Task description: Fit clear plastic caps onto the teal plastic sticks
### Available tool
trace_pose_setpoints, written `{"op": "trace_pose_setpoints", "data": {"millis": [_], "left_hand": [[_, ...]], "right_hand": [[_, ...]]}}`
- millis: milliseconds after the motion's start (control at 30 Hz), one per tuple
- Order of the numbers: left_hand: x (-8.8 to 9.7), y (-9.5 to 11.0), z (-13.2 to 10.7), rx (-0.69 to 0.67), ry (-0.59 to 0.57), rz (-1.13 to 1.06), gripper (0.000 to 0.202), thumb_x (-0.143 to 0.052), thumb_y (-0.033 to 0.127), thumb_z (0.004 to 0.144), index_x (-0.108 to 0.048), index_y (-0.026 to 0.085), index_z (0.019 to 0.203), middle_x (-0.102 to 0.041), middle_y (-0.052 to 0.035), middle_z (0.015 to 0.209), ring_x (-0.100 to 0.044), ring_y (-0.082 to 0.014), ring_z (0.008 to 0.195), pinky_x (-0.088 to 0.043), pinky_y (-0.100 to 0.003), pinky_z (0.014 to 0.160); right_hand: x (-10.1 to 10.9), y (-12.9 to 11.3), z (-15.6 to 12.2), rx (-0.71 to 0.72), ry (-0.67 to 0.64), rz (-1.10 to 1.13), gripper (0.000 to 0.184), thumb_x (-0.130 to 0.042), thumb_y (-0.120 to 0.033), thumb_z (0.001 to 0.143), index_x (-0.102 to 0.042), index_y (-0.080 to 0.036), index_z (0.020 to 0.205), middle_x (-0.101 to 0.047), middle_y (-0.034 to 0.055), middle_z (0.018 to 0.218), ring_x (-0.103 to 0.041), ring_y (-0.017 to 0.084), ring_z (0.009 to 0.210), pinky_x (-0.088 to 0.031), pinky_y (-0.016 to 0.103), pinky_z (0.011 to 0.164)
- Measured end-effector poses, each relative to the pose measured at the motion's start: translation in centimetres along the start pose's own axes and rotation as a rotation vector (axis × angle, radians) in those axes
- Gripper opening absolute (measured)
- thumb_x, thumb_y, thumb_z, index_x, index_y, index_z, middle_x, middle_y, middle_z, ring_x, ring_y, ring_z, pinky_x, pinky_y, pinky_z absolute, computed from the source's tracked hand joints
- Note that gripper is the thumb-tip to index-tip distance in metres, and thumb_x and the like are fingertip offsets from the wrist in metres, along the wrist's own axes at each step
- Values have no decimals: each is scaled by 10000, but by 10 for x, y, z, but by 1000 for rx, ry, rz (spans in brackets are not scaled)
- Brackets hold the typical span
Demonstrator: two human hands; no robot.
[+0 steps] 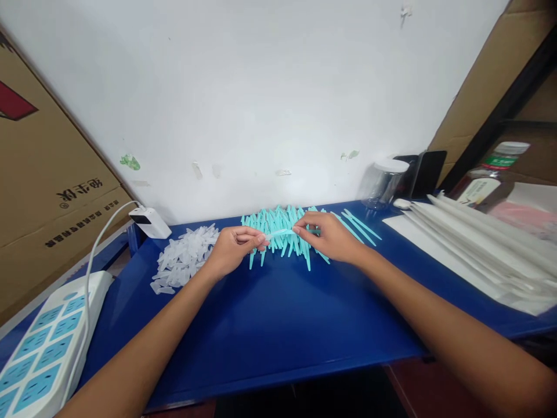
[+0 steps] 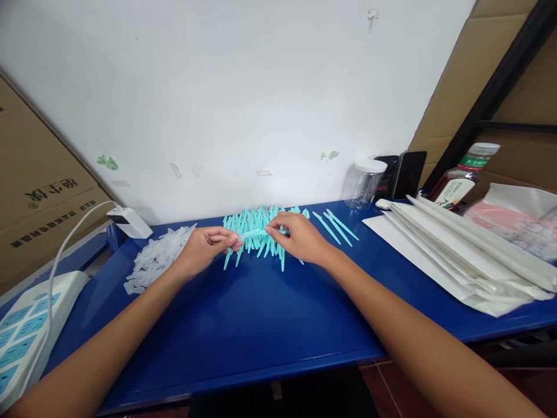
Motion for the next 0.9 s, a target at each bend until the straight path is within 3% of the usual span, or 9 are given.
{"op": "trace_pose_setpoints", "data": {"millis": [167,367,533,633,700,767,833,900], "left_hand": [[2,-1,1,10,44,1,419,-790,563,848,-783,171,998,-828,-124,951,-786,-263,867,-566,-328,725],[-3,4,-3,-2,-29,-5,383,-797,540,848,-772,171,948,-828,-114,916,-794,-270,861,-566,-321,710],[-17,8,-9,-9,-72,0,378,-781,545,860,-762,172,921,-828,-120,926,-794,-272,850,-570,-329,700],[-19,10,-9,-43,-68,50,393,-741,567,884,-763,179,937,-827,-116,946,-785,-270,879,-575,-340,736],[-8,12,-5,-110,-3,226,402,-712,569,902,-768,195,1038,-821,-95,957,-768,-262,906,-566,-350,804],[10,13,-1,-170,92,553,410,-684,557,917,-757,219,1137,-803,-72,923,-737,-261,884,-533,-354,817],[32,11,3,-153,143,898,356,-657,535,921,-772,226,1057,-767,-76,852,-700,-282,857,-481,-352,758],[50,8,6,-77,95,1063,330,-651,528,908,-774,224,940,-745,-83,822,-675,-283,808,-421,-336,674]], "right_hand": [[3,1,0,-7,30,-8,212,-607,-299,991,-744,-185,877,-704,47,850,-615,166,777,-453,275,679],[-2,-1,0,-11,-29,-4,243,-600,-326,1010,-751,-182,884,-700,53,856,-619,171,784,-448,281,686],[-14,-14,-4,72,-80,33,313,-559,-389,1053,-755,-184,923,-705,60,861,-620,175,776,-450,301,726],[-4,-8,-1,65,-101,4,304,-563,-394,1049,-771,-196,950,-738,75,906,-647,194,807,-471,316,754],[13,9,2,-43,-25,-94,271,-581,-371,1033,-785,-199,981,-772,93,999,-684,221,889,-490,330,807],[34,34,3,-282,114,-328,271,-584,-349,1019,-794,-178,1008,-789,125,1016,-705,263,936,-493,346,827],[52,61,1,-553,133,-585,276,-606,-350,994,-805,-159,1014,-791,159,993,-715,307,947,-489,363,811],[62,81,-3,-740,91,-731,301,-592,-342,990,-813,-139,1019,-782,200,1011,-718,331,983,-489,371,812]]}}
Point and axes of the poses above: each hand's wrist, its own z-axis towards the middle knuckle, its own x-axis out of the back of the hand, y = z × x, the point moved 1 cm from there along z, towards the middle knuckle
